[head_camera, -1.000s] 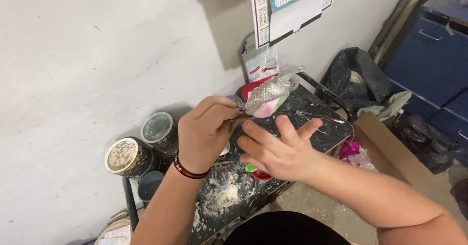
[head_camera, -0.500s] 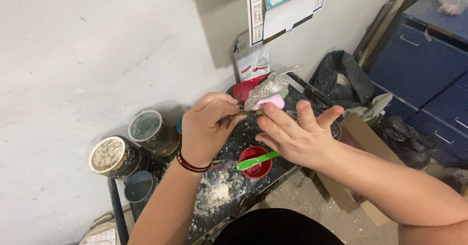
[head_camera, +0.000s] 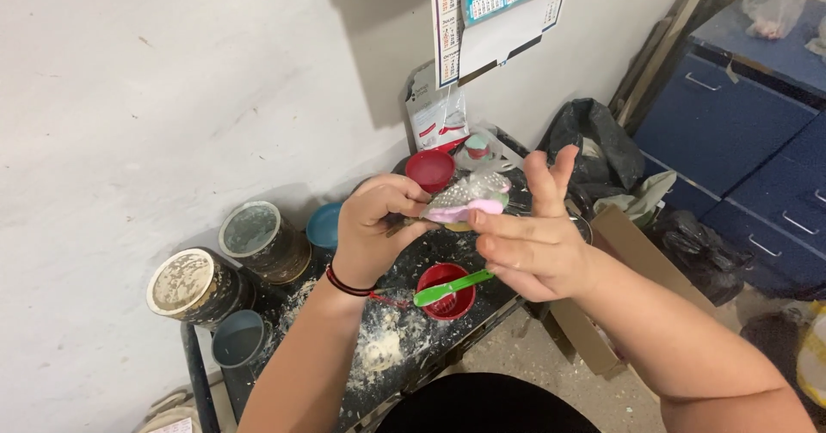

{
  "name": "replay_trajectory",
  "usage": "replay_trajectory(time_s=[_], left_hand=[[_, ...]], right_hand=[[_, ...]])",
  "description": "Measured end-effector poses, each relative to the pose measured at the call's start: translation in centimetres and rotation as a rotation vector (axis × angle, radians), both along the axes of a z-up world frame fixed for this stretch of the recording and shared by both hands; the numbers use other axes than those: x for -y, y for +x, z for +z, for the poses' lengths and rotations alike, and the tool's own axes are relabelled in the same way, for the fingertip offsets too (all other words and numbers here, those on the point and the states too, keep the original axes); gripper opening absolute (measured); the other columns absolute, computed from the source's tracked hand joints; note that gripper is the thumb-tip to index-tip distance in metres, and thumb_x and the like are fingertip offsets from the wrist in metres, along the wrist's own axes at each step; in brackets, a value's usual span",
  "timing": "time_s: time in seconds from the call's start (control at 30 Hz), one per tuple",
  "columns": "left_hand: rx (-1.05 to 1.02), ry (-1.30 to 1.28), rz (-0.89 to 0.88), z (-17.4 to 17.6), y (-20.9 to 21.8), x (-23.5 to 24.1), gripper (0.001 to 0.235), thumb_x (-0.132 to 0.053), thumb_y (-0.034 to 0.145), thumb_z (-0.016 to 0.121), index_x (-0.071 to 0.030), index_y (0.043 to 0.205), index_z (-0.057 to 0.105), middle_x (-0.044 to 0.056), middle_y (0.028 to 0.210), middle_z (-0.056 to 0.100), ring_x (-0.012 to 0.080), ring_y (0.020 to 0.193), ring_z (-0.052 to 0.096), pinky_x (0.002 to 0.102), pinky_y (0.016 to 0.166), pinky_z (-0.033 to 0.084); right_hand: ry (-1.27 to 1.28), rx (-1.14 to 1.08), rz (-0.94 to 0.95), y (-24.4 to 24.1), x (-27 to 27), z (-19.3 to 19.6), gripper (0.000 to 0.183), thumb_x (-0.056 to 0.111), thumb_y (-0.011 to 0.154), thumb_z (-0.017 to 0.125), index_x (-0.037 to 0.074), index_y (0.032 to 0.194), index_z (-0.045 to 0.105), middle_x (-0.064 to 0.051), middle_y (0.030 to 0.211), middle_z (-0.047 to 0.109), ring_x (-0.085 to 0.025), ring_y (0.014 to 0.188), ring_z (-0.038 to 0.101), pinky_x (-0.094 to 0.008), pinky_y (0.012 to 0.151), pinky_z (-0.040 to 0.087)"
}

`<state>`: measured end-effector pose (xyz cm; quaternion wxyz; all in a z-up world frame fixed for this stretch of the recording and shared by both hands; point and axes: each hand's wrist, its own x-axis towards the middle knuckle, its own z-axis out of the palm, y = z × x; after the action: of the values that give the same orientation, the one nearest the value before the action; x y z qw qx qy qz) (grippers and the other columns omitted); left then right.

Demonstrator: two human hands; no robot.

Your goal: The person handles a small multi-colored decorative item, then scrapes residue from a red bowl into a cardboard box using a green spatula. They separate a green shell-like piece from the item, place it on a cabinet, and later retrieve a pair of scissors from a drawer before returning to the work table.

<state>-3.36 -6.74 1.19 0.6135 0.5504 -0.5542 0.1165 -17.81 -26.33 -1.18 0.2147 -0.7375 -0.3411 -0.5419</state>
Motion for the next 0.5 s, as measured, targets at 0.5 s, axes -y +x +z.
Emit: replay_trajectory(time_s=[0.5], left_hand=[[0.038,-0.059,0.015,-0.8,0.8,-0.4,0.02,-0.003,0.078,0.091,-0.002,0.088,0.075,0.011,0.092,0.076,0.028,0.081,0.074,0.035,0.075,0.06]], right_hand=[[-0.374,0.18,-0.471,0.9,1.9,-2.5,0.049,0.04,0.102,0.061,0.033,0.151,0.056,0.006,0.152,0.06,-0.034,0.159,-0.001,-0.07,0.112,-0.031]])
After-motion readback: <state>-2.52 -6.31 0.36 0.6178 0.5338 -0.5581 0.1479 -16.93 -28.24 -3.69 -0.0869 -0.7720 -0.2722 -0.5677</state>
